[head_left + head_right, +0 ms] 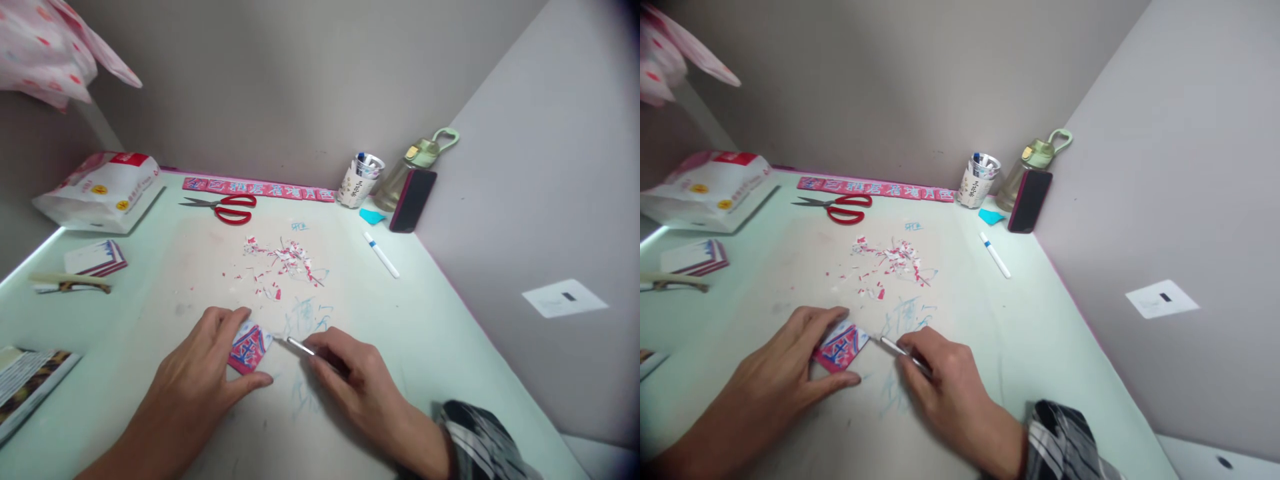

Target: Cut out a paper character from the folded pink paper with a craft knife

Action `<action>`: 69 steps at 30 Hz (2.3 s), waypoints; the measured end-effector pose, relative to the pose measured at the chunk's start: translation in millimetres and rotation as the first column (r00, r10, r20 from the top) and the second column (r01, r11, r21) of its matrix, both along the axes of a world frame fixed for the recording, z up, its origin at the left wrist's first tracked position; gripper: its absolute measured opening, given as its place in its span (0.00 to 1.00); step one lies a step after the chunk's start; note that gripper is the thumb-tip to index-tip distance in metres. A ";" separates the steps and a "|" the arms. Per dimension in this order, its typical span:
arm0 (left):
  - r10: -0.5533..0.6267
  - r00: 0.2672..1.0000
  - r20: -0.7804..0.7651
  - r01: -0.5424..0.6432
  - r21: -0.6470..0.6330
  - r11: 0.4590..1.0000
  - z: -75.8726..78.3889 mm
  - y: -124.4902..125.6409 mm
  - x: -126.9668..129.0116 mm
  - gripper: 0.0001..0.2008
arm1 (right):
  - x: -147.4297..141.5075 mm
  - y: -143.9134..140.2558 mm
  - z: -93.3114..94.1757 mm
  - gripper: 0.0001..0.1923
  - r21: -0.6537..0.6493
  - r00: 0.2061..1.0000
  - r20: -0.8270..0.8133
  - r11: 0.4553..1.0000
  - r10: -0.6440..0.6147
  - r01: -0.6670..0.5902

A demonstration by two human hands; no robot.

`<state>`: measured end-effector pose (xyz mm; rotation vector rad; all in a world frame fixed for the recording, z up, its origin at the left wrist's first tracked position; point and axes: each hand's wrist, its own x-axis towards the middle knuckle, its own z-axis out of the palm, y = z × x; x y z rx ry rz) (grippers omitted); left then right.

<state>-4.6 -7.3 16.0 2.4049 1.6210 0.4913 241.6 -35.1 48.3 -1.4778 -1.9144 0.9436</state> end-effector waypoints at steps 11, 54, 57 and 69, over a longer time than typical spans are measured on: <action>0.017 1.000 -0.015 -0.015 0.128 0.992 -2.9 -2.6 6.9 0.21 | -5.4 -6.4 -1.8 0.12 0.082 0.979 0.146 0.984 0.145 -0.158; 0.001 1.000 0.028 -0.007 0.189 0.982 -9.6 -3.3 7.3 0.11 | -21.5 -9.9 -19.5 0.08 0.315 0.915 0.401 0.932 0.042 -0.181; -0.008 0.999 0.040 0.000 0.183 0.983 -7.5 -4.0 6.9 0.10 | -22.7 -9.4 -18.2 0.07 0.309 0.898 0.437 0.931 0.043 -0.195; 0.009 1.000 0.021 -0.013 0.229 0.973 -10.9 -4.5 11.0 0.12 | -22.5 -11.0 -19.9 0.07 0.317 0.868 0.495 0.923 0.033 -0.216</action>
